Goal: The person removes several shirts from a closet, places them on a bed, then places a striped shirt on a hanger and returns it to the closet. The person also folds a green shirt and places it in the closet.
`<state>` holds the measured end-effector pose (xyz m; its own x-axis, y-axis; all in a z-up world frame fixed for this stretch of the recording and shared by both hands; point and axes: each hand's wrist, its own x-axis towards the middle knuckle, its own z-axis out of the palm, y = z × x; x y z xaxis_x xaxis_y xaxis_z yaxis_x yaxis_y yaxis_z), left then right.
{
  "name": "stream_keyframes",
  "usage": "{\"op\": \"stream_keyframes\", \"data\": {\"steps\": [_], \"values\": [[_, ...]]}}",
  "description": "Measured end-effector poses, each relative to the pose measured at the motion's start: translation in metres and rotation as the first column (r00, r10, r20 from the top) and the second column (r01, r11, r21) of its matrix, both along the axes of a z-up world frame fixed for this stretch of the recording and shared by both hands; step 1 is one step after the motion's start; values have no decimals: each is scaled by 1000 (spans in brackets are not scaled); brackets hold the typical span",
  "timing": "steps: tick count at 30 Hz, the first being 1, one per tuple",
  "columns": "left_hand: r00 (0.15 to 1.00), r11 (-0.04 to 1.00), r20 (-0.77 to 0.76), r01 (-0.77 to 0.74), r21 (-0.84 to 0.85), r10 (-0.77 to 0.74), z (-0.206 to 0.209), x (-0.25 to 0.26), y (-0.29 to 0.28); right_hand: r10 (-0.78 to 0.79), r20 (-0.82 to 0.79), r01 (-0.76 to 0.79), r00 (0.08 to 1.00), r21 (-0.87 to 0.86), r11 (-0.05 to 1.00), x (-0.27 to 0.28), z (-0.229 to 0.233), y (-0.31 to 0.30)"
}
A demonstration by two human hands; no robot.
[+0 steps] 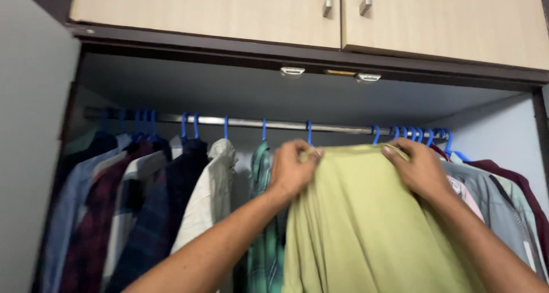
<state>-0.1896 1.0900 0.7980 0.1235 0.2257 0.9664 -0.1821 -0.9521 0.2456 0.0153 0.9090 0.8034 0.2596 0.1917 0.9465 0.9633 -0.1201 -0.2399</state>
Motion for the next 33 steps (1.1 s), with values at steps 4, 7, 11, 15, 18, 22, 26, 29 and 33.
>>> {"op": "stream_keyframes", "data": {"steps": [4, 7, 11, 15, 18, 22, 26, 29, 33], "values": [[962, 966, 101, -251, -54, 255, 31, 10, 7, -104, 74, 102, 992, 30, 994, 0, 42, 38], [926, 927, 36, -373, -50, 375, 36, 22, 20, -231, 127, 240, 965, -54, 969, 4, 51, 68], [860, 864, -125, -502, -35, 495, 27, 45, 45, -266, 139, 288, 954, -177, 941, 25, 44, 107], [878, 876, -204, -463, -137, 433, 15, 49, 64, -30, -13, 27, 999, -188, 982, 55, 12, 140], [951, 931, -98, -308, -197, 294, 19, 43, 58, 266, -135, -276, 955, -62, 959, 75, -9, 148], [971, 956, -156, 139, -257, -183, 18, 52, 29, 737, -407, -726, 540, 218, 652, 54, -16, 135], [940, 934, -43, 331, -138, -339, 25, 75, -1, 794, -605, -922, 61, 270, 277, -10, -16, 90], [959, 959, 68, 278, -54, -274, 27, 73, -18, 686, -616, -884, 387, -36, 466, -50, -25, 60], [941, 924, 19, 335, -183, -338, 6, 57, -31, 499, -288, -574, 817, -329, 750, -58, -40, 39]]}}
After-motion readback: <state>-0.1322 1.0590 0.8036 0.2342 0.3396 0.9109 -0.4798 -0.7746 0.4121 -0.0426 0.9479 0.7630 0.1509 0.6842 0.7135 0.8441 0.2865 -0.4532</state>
